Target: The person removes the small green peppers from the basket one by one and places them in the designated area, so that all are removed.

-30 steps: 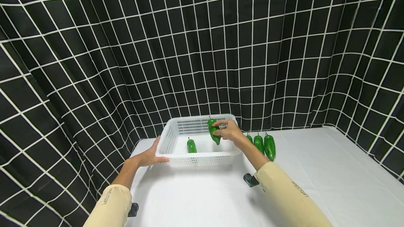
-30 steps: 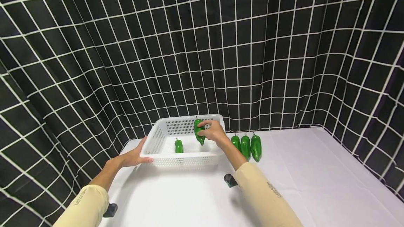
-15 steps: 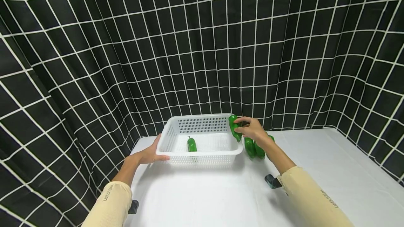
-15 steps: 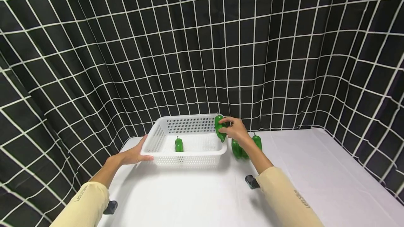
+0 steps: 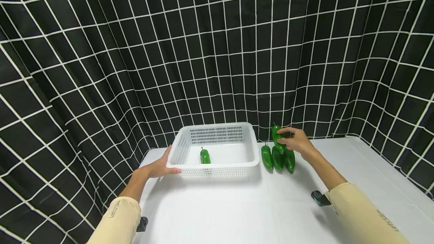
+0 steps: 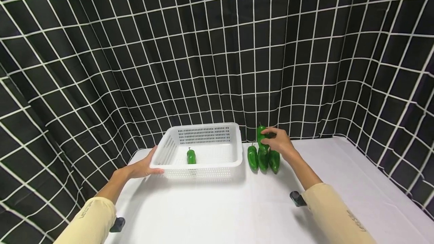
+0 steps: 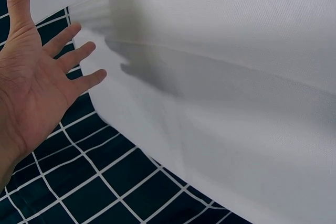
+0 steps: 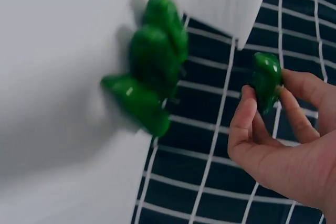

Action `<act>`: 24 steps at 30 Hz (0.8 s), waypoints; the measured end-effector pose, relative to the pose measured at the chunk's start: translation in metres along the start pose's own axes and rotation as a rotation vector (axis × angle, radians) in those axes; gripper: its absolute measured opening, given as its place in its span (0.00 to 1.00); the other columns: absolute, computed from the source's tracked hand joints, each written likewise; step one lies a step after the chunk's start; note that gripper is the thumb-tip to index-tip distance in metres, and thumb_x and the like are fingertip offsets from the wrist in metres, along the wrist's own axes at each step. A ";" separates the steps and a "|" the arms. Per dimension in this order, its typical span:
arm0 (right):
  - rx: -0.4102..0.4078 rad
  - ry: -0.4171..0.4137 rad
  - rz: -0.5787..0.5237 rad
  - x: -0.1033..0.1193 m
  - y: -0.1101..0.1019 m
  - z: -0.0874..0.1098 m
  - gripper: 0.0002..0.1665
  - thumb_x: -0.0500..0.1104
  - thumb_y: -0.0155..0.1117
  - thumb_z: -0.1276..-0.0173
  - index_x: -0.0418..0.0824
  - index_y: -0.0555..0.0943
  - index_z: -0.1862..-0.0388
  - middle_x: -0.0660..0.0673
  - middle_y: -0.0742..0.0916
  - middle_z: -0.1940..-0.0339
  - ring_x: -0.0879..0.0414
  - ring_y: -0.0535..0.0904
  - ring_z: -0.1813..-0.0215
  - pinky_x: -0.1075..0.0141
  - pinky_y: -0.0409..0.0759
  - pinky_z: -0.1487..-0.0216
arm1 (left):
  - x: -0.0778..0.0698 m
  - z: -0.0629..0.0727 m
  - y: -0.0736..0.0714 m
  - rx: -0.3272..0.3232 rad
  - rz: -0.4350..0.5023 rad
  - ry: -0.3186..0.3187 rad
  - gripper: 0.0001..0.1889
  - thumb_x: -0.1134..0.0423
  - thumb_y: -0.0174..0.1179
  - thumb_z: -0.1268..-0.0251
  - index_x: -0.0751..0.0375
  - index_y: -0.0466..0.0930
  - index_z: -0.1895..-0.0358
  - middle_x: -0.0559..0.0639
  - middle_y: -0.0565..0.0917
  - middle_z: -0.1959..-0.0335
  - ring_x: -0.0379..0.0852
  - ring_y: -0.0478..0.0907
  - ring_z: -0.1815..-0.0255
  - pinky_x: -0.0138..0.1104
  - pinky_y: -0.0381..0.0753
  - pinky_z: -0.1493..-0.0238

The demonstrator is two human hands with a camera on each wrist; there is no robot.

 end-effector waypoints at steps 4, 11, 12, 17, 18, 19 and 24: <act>-0.003 0.009 0.012 -0.020 -0.015 0.003 0.30 0.41 0.66 0.26 0.30 0.74 0.29 0.23 0.74 0.30 0.50 0.87 0.50 0.51 0.87 0.42 | 0.003 0.000 0.001 0.004 -0.001 -0.004 0.67 0.48 0.73 0.36 0.57 0.21 0.16 0.69 0.43 0.13 0.68 0.59 0.19 0.64 0.59 0.21; -0.008 0.070 0.019 -0.053 -0.036 0.008 0.34 0.40 0.63 0.26 0.27 0.68 0.27 0.18 0.67 0.26 0.57 0.85 0.58 0.66 0.86 0.55 | 0.005 -0.001 0.001 0.008 0.009 -0.004 0.67 0.48 0.73 0.37 0.57 0.21 0.16 0.68 0.44 0.13 0.68 0.58 0.19 0.65 0.57 0.20; -0.013 0.079 0.028 -0.058 -0.038 0.007 0.34 0.40 0.64 0.26 0.27 0.68 0.27 0.17 0.68 0.27 0.58 0.84 0.61 0.68 0.86 0.58 | 0.005 -0.001 0.000 0.007 0.014 0.002 0.67 0.49 0.73 0.37 0.57 0.21 0.16 0.68 0.44 0.13 0.68 0.58 0.19 0.65 0.57 0.20; -0.023 0.131 0.076 -0.084 -0.042 -0.001 0.37 0.39 0.66 0.31 0.26 0.66 0.28 0.26 0.83 0.51 0.63 0.78 0.75 0.70 0.80 0.72 | 0.006 -0.001 -0.001 -0.001 0.017 -0.007 0.67 0.49 0.73 0.37 0.57 0.21 0.16 0.69 0.44 0.14 0.68 0.59 0.19 0.65 0.57 0.20; -0.022 0.140 0.083 -0.089 -0.042 -0.003 0.38 0.39 0.67 0.32 0.25 0.66 0.28 0.32 0.85 0.59 0.63 0.77 0.77 0.69 0.78 0.74 | 0.006 -0.001 0.000 -0.002 0.015 -0.008 0.67 0.49 0.73 0.37 0.58 0.21 0.16 0.69 0.45 0.14 0.69 0.59 0.19 0.65 0.57 0.20; -0.016 0.146 0.086 -0.094 -0.041 -0.004 0.39 0.38 0.68 0.33 0.24 0.66 0.29 0.36 0.85 0.65 0.63 0.77 0.79 0.69 0.78 0.74 | 0.006 -0.001 0.000 -0.005 0.014 -0.014 0.67 0.49 0.73 0.37 0.57 0.21 0.16 0.69 0.45 0.14 0.69 0.59 0.19 0.65 0.57 0.20; 0.011 0.154 0.107 -0.109 -0.037 -0.006 0.41 0.37 0.69 0.36 0.18 0.64 0.32 0.36 0.85 0.68 0.63 0.80 0.78 0.69 0.81 0.74 | 0.008 -0.003 0.000 -0.009 0.006 -0.016 0.67 0.48 0.73 0.37 0.57 0.22 0.16 0.69 0.46 0.14 0.68 0.60 0.20 0.65 0.57 0.20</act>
Point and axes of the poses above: each hand's wrist, its own z-axis away from the middle knuckle, its own y-axis out of the palm, x = y × z, the point moved 6 cm from there along -z, towards the middle knuckle
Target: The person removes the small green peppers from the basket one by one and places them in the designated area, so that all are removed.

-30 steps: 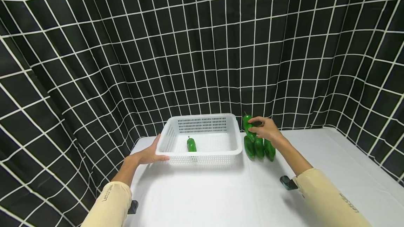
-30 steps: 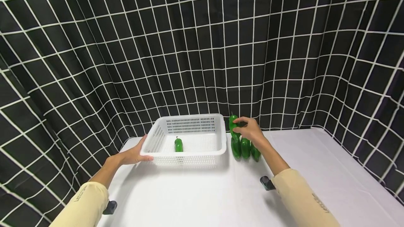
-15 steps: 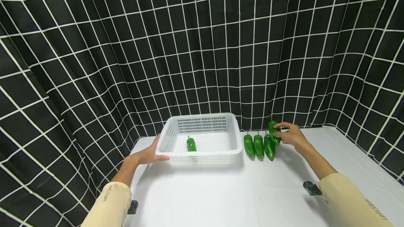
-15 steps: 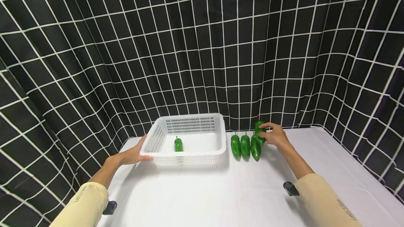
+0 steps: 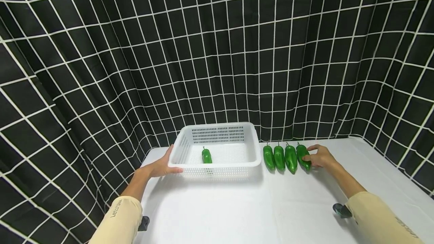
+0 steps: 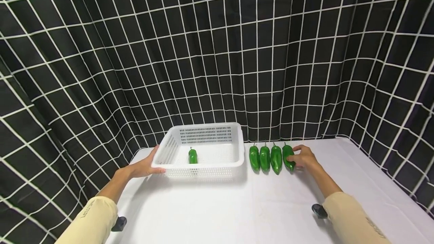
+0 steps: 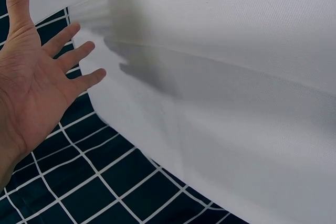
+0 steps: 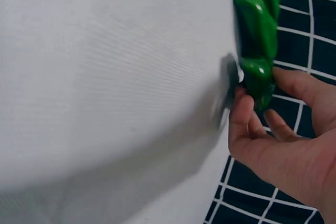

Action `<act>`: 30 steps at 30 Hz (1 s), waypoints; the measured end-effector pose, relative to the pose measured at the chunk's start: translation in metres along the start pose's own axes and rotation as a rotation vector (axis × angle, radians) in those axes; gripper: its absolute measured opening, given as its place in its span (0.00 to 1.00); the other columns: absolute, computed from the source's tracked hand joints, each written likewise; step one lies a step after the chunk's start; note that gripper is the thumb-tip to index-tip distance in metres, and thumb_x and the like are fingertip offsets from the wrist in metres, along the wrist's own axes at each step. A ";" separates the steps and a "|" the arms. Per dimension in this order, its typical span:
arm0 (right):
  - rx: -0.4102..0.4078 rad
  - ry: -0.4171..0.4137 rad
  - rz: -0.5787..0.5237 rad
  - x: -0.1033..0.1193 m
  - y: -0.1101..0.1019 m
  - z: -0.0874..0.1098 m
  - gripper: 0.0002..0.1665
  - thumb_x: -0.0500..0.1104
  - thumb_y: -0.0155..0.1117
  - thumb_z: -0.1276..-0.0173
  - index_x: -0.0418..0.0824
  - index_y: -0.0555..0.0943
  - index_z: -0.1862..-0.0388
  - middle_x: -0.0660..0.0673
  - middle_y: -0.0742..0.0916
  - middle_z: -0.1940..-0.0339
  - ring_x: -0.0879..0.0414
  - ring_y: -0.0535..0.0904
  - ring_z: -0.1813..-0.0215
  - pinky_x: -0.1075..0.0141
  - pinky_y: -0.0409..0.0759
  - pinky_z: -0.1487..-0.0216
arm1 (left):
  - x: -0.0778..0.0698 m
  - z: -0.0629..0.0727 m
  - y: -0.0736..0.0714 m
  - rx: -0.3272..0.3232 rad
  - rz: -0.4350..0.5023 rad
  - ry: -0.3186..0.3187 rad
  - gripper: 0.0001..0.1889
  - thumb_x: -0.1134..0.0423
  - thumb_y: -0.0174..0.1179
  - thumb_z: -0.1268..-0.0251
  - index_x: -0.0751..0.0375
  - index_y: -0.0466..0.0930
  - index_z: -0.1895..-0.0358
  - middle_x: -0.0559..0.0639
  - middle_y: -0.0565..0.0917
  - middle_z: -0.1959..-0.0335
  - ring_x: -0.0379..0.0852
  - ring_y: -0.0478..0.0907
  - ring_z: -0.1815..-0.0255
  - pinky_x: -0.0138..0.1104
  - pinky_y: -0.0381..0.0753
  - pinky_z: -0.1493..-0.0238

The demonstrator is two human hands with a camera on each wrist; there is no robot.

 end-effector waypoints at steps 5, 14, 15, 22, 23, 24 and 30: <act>0.025 0.002 -0.001 -0.002 0.004 0.002 0.43 0.38 0.68 0.36 0.15 0.61 0.31 0.31 0.86 0.62 0.63 0.81 0.75 0.69 0.83 0.71 | 0.000 -0.002 0.000 0.003 0.012 0.017 0.66 0.50 0.73 0.37 0.57 0.22 0.16 0.68 0.45 0.14 0.68 0.59 0.20 0.66 0.56 0.20; 0.042 0.018 0.023 -0.002 0.009 0.002 0.43 0.39 0.67 0.36 0.17 0.61 0.31 0.52 0.78 0.85 0.61 0.72 0.80 0.68 0.76 0.73 | 0.000 -0.001 0.000 0.000 0.034 0.039 0.66 0.52 0.73 0.36 0.57 0.23 0.16 0.67 0.45 0.14 0.68 0.56 0.18 0.66 0.53 0.19; 0.040 0.021 0.024 -0.002 0.010 0.002 0.43 0.39 0.68 0.36 0.17 0.61 0.30 0.53 0.77 0.85 0.61 0.72 0.80 0.68 0.75 0.73 | 0.000 0.000 0.000 -0.002 0.034 0.040 0.65 0.52 0.73 0.36 0.57 0.23 0.16 0.67 0.45 0.13 0.68 0.56 0.18 0.66 0.54 0.19; 0.038 0.030 0.010 -0.005 0.010 0.000 0.43 0.39 0.68 0.37 0.18 0.62 0.31 0.53 0.77 0.84 0.62 0.71 0.81 0.68 0.74 0.75 | 0.000 0.001 0.000 0.000 0.034 0.039 0.66 0.52 0.73 0.37 0.57 0.23 0.16 0.67 0.44 0.13 0.68 0.55 0.17 0.66 0.52 0.19; 0.037 0.030 0.008 -0.006 0.010 0.001 0.43 0.39 0.68 0.37 0.18 0.62 0.31 0.53 0.77 0.84 0.62 0.71 0.81 0.68 0.75 0.74 | 0.000 0.001 0.000 0.002 0.035 0.040 0.66 0.52 0.73 0.37 0.57 0.23 0.16 0.67 0.44 0.13 0.68 0.55 0.17 0.66 0.52 0.19; 0.037 0.030 0.006 -0.006 0.010 0.001 0.43 0.39 0.68 0.37 0.18 0.62 0.31 0.53 0.77 0.84 0.62 0.71 0.81 0.68 0.75 0.74 | -0.001 0.001 0.000 0.004 0.036 0.046 0.65 0.53 0.73 0.36 0.57 0.23 0.16 0.67 0.45 0.13 0.68 0.55 0.17 0.66 0.52 0.19; 0.039 0.030 -0.002 -0.009 0.009 0.001 0.45 0.40 0.70 0.37 0.19 0.61 0.30 0.53 0.77 0.84 0.62 0.72 0.81 0.68 0.75 0.74 | -0.005 0.002 0.001 0.021 0.036 0.026 0.66 0.52 0.73 0.35 0.57 0.21 0.16 0.67 0.44 0.13 0.66 0.55 0.18 0.65 0.53 0.18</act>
Point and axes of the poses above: each hand's wrist, its own z-axis away from the middle knuckle, its own y-axis out of the palm, x = y × z, the point moved 6 cm from there along -z, towards the middle knuckle
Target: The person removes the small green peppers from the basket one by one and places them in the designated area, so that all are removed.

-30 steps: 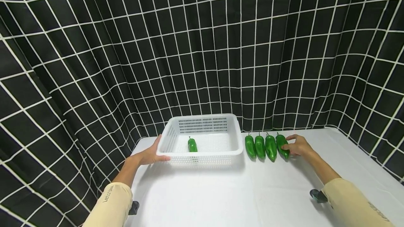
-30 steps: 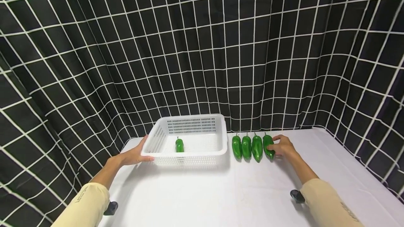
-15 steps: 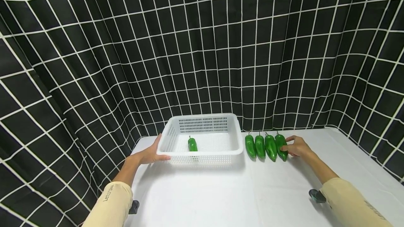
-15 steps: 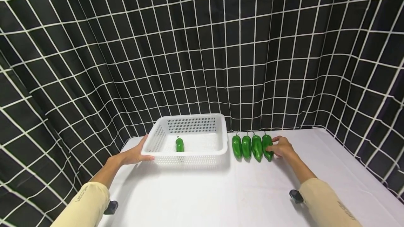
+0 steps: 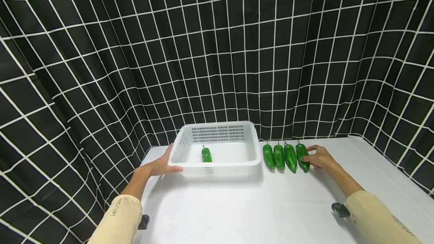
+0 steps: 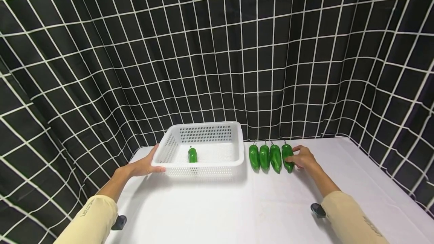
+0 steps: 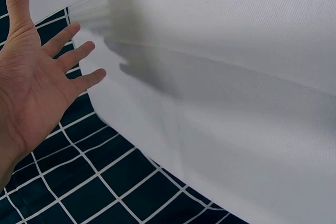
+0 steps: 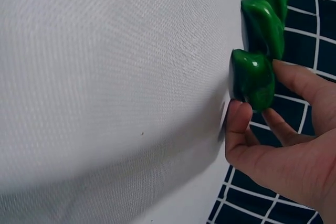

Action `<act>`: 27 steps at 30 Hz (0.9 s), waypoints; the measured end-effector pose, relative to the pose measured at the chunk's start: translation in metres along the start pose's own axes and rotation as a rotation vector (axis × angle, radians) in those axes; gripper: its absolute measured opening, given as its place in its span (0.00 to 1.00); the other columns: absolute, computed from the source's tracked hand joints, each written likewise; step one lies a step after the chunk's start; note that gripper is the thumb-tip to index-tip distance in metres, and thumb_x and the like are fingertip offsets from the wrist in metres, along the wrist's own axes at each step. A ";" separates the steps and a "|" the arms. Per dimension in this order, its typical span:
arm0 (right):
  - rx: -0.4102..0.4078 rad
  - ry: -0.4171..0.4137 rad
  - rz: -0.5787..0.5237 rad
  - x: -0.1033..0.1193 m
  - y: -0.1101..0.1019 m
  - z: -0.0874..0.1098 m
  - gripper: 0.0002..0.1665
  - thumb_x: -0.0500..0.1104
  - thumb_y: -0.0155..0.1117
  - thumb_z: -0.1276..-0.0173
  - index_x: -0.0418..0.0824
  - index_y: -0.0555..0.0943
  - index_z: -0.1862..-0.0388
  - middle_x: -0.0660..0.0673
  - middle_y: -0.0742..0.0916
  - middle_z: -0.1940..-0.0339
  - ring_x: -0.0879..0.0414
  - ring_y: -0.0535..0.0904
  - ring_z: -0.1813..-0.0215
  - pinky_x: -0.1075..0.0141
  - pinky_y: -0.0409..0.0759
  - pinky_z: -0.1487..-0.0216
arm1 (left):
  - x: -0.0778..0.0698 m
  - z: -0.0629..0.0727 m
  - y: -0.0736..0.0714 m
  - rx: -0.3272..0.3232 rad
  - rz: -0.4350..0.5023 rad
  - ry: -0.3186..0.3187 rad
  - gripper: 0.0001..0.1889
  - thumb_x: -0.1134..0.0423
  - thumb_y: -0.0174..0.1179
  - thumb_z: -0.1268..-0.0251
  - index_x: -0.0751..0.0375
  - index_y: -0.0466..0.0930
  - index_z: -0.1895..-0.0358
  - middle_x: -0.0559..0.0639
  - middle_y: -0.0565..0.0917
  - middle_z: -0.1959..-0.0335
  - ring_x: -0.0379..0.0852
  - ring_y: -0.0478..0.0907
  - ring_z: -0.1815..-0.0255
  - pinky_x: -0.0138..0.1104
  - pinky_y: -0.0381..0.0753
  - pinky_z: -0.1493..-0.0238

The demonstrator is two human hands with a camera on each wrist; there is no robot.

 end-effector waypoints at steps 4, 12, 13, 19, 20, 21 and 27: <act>-0.008 -0.001 0.007 -0.001 0.000 -0.001 0.46 0.41 0.71 0.38 0.19 0.61 0.29 0.52 0.77 0.82 0.62 0.73 0.80 0.69 0.76 0.74 | -0.001 0.001 0.000 0.000 -0.011 -0.007 0.67 0.48 0.73 0.36 0.57 0.22 0.16 0.67 0.45 0.13 0.66 0.57 0.19 0.65 0.54 0.19; -0.013 0.009 -0.024 0.002 0.001 0.001 0.44 0.39 0.69 0.35 0.19 0.61 0.28 0.52 0.79 0.81 0.63 0.72 0.81 0.68 0.77 0.74 | 0.002 -0.002 0.000 -0.005 -0.008 0.007 0.69 0.45 0.75 0.39 0.56 0.23 0.16 0.67 0.47 0.14 0.67 0.57 0.18 0.66 0.54 0.19; -0.014 0.013 -0.031 0.003 0.001 0.001 0.44 0.39 0.69 0.35 0.19 0.61 0.28 0.52 0.80 0.81 0.63 0.73 0.81 0.69 0.78 0.74 | 0.003 -0.002 0.000 -0.005 -0.002 0.007 0.68 0.47 0.75 0.39 0.56 0.23 0.16 0.67 0.47 0.14 0.67 0.57 0.18 0.66 0.54 0.19; -0.022 -0.001 -0.034 0.003 0.002 0.000 0.42 0.38 0.69 0.35 0.19 0.63 0.30 0.51 0.80 0.80 0.63 0.74 0.80 0.69 0.77 0.75 | 0.003 -0.002 0.000 -0.002 0.000 0.009 0.67 0.49 0.74 0.37 0.56 0.22 0.16 0.67 0.45 0.13 0.67 0.55 0.17 0.66 0.53 0.19; -0.024 0.000 -0.034 0.003 0.002 0.000 0.42 0.38 0.69 0.35 0.19 0.63 0.30 0.51 0.81 0.79 0.63 0.74 0.80 0.69 0.77 0.75 | 0.002 -0.002 0.000 -0.001 -0.003 0.015 0.67 0.49 0.74 0.37 0.56 0.22 0.16 0.67 0.45 0.14 0.67 0.56 0.18 0.66 0.53 0.19; -0.025 0.004 -0.032 0.003 0.001 0.000 0.42 0.39 0.69 0.35 0.19 0.63 0.30 0.51 0.81 0.79 0.63 0.75 0.79 0.69 0.77 0.74 | 0.002 -0.002 0.000 0.000 0.001 0.020 0.67 0.50 0.74 0.37 0.56 0.22 0.16 0.67 0.45 0.14 0.68 0.56 0.18 0.66 0.53 0.19; -0.032 0.004 -0.027 0.005 -0.001 0.000 0.42 0.39 0.69 0.35 0.18 0.63 0.30 0.49 0.81 0.78 0.62 0.75 0.78 0.68 0.79 0.73 | 0.000 -0.001 0.000 0.001 0.012 0.027 0.66 0.52 0.73 0.36 0.55 0.22 0.16 0.67 0.46 0.14 0.67 0.57 0.19 0.65 0.54 0.19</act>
Point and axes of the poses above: each hand's wrist, its own z-axis away from the middle knuckle, its own y-axis out of the palm, x = y × z, the point moved 6 cm from there along -z, towards the middle knuckle
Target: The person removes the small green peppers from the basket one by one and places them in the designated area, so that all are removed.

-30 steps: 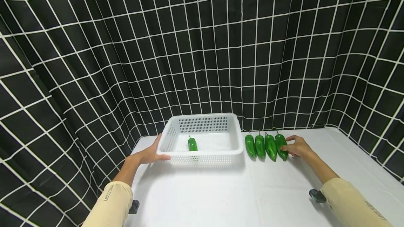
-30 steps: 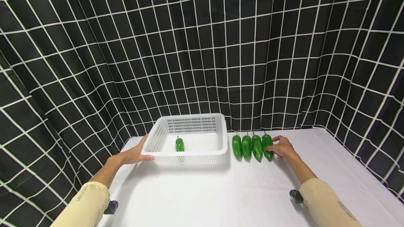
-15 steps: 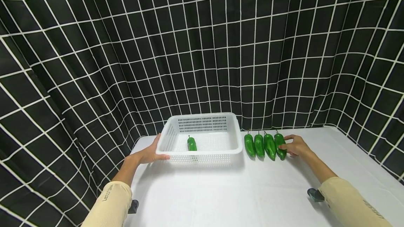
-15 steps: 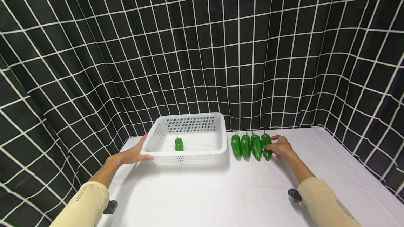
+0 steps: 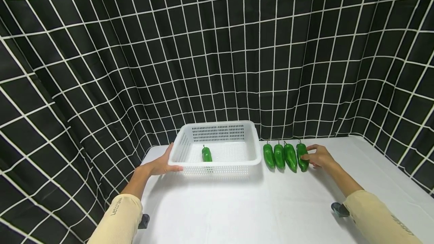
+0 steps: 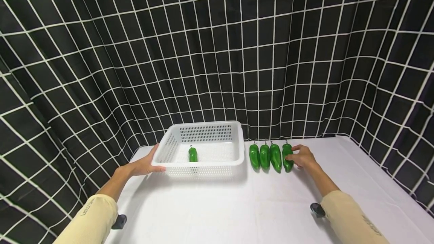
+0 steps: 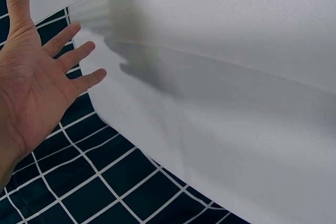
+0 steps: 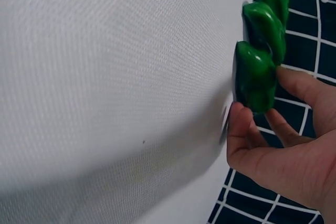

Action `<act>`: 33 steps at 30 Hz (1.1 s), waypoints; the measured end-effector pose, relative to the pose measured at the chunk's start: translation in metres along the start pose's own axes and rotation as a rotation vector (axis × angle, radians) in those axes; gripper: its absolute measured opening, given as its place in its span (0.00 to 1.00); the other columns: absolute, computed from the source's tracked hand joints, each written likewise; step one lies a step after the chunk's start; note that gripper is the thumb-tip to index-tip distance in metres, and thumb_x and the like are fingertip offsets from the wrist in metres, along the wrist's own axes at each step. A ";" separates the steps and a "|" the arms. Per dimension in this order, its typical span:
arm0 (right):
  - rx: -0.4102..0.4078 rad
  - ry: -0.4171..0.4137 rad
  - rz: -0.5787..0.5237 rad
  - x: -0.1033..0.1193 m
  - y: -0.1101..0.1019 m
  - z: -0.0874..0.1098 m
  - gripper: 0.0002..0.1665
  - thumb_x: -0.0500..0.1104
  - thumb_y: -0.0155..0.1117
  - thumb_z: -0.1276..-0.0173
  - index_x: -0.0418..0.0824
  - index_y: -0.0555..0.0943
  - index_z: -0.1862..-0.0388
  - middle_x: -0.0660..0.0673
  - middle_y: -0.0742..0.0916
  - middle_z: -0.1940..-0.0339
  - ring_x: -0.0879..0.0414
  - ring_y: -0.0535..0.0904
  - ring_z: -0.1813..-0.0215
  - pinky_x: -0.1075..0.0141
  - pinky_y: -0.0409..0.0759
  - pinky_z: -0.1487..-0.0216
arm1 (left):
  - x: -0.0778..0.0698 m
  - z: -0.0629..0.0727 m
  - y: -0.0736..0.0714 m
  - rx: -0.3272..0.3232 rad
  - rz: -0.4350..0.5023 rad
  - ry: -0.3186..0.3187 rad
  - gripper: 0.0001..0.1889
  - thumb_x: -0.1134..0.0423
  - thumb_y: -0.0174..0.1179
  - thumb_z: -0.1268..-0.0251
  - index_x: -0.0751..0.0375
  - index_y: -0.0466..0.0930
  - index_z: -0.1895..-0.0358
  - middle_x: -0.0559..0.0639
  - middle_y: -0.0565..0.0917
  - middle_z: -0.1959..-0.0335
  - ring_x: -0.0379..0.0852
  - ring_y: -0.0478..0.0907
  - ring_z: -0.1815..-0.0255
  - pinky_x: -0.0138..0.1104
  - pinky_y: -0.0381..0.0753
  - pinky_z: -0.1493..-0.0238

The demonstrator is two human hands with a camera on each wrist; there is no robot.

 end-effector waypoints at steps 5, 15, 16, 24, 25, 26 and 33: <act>0.010 -0.012 -0.014 0.001 0.002 0.001 0.42 0.39 0.70 0.37 0.19 0.64 0.30 0.50 0.80 0.77 0.61 0.74 0.78 0.67 0.78 0.73 | 0.001 0.000 0.000 -0.002 -0.010 -0.020 0.66 0.51 0.74 0.36 0.55 0.22 0.16 0.66 0.46 0.14 0.66 0.57 0.19 0.65 0.54 0.19; 0.006 -0.004 -0.006 0.000 0.003 -0.002 0.41 0.39 0.69 0.36 0.21 0.65 0.30 0.47 0.81 0.72 0.60 0.74 0.76 0.67 0.79 0.72 | 0.000 0.002 0.000 -0.002 -0.025 -0.028 0.67 0.49 0.74 0.37 0.56 0.23 0.16 0.66 0.47 0.14 0.66 0.58 0.20 0.66 0.54 0.20; 0.006 0.003 -0.004 -0.001 0.003 -0.003 0.41 0.40 0.69 0.36 0.21 0.65 0.30 0.48 0.80 0.73 0.61 0.74 0.77 0.67 0.79 0.72 | -0.001 0.002 0.000 -0.002 -0.028 -0.030 0.67 0.49 0.74 0.37 0.56 0.22 0.16 0.66 0.46 0.14 0.66 0.58 0.19 0.66 0.54 0.20; -0.004 0.028 0.030 0.001 0.002 -0.002 0.42 0.41 0.68 0.34 0.22 0.64 0.28 0.50 0.78 0.79 0.61 0.73 0.77 0.68 0.78 0.73 | 0.003 0.001 -0.002 -0.004 -0.038 -0.049 0.66 0.50 0.73 0.36 0.57 0.22 0.16 0.66 0.45 0.13 0.65 0.58 0.19 0.65 0.54 0.19; -0.003 0.030 0.028 0.001 0.002 -0.002 0.42 0.42 0.68 0.34 0.22 0.64 0.28 0.50 0.78 0.79 0.61 0.73 0.77 0.68 0.78 0.73 | 0.003 0.001 -0.002 -0.005 -0.040 -0.052 0.67 0.50 0.73 0.36 0.57 0.21 0.16 0.65 0.44 0.13 0.65 0.58 0.19 0.65 0.54 0.19; -0.003 0.028 0.024 0.001 0.002 -0.002 0.42 0.42 0.68 0.34 0.22 0.64 0.28 0.50 0.78 0.80 0.61 0.73 0.77 0.68 0.78 0.73 | 0.004 0.001 -0.002 -0.006 -0.037 -0.052 0.66 0.50 0.73 0.36 0.57 0.21 0.16 0.65 0.44 0.13 0.64 0.58 0.19 0.65 0.54 0.19; -0.053 -0.023 0.054 0.007 -0.002 0.001 0.39 0.43 0.66 0.31 0.20 0.65 0.32 0.44 0.81 0.76 0.59 0.77 0.75 0.67 0.79 0.72 | 0.002 0.001 -0.001 -0.002 -0.023 -0.045 0.67 0.50 0.73 0.36 0.56 0.21 0.16 0.66 0.45 0.13 0.64 0.58 0.20 0.65 0.54 0.19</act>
Point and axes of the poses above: each hand's wrist, its own z-axis away from the middle knuckle, its own y-axis out of the palm, x = y × z, the point moved 6 cm from there along -z, towards the middle knuckle
